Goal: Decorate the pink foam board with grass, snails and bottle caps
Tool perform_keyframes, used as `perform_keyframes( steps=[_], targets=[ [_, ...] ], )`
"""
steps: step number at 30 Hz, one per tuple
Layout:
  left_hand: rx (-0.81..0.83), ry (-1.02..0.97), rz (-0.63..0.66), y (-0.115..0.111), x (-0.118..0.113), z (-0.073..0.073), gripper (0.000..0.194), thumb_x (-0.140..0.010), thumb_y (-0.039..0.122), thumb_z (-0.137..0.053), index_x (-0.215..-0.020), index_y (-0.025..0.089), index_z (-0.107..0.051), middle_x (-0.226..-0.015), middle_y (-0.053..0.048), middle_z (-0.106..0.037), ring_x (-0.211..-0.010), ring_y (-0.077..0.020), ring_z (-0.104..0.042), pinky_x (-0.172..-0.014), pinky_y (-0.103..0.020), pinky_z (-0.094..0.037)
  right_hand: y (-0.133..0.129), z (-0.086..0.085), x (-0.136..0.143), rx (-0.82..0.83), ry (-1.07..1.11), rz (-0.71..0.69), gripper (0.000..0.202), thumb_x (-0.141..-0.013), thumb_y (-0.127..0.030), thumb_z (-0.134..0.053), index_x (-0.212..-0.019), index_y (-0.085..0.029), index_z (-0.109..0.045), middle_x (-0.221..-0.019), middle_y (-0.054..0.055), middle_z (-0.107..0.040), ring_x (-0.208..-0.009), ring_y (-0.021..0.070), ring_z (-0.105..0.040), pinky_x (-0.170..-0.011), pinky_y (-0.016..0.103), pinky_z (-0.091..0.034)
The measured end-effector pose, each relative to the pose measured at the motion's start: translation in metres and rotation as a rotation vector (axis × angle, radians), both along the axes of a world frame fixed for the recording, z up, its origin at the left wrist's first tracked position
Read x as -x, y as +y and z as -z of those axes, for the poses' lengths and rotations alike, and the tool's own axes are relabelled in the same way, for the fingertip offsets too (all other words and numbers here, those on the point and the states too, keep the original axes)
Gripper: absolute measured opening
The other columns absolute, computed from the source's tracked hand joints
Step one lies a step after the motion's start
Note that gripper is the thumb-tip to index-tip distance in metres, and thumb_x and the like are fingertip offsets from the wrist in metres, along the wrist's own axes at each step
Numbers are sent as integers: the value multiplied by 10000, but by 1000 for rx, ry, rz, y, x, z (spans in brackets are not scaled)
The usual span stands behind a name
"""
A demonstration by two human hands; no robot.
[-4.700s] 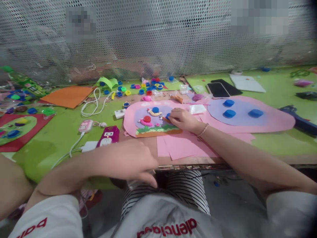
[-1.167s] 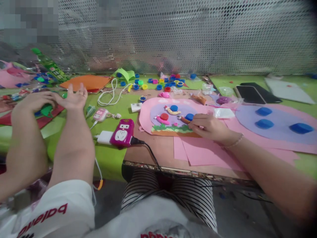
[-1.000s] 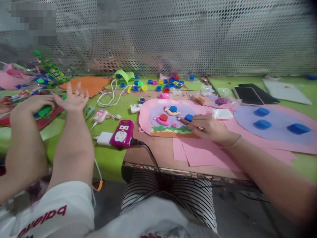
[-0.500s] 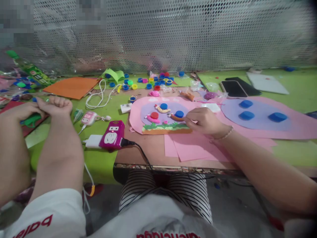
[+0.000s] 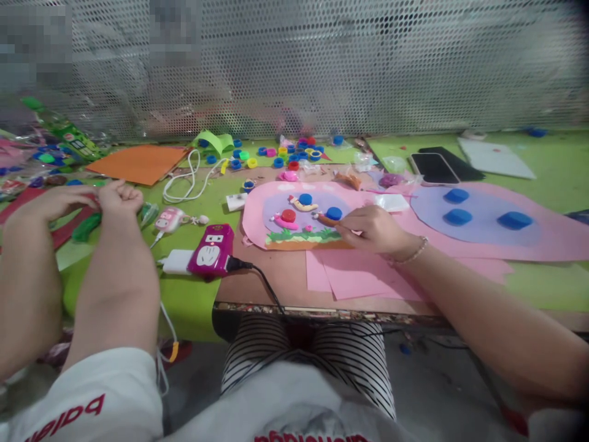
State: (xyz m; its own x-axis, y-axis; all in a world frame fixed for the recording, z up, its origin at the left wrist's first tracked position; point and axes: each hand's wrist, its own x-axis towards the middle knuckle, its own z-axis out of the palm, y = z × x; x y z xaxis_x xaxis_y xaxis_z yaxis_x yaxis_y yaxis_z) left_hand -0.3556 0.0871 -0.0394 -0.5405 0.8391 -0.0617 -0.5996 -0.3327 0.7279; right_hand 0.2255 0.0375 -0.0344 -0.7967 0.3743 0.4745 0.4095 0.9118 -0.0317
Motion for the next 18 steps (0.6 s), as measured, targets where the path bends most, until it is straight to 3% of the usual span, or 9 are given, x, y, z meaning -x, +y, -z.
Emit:
perform_keyframes(
  steps=[3, 6, 18],
  targets=[
    [0, -37, -138, -1, 0, 0, 476, -639, -23, -381, -713, 175, 45, -558, 62, 120, -385, -67, 47, -337, -165, -63, 0, 0, 0, 12, 8, -12, 356, -896, -206, -396, -544, -203, -348, -460, -22, -430, -437, 92, -392, -477, 254, -300],
    [-44, -31, -190, -4, -5, -2, 454, -652, 16, -380, -712, 179, 39, -533, 67, 91, -383, -65, 25, -335, -170, -83, 0, -1, 1, 23, 15, -17, 344, -889, -191, -408, -550, -204, -349, -468, -22, -439, -441, 91, -399, -484, 253, -308],
    [-108, 100, -110, -15, -18, -7, 427, -661, 46, -366, -716, 175, 37, -485, 72, 45, -396, -67, 8, -358, -175, -117, 0, 0, 2, 19, 33, -42, 358, -887, -184, -408, -543, -205, -314, -459, -25, -424, -432, 88, -388, -475, 246, -304]
  ],
)
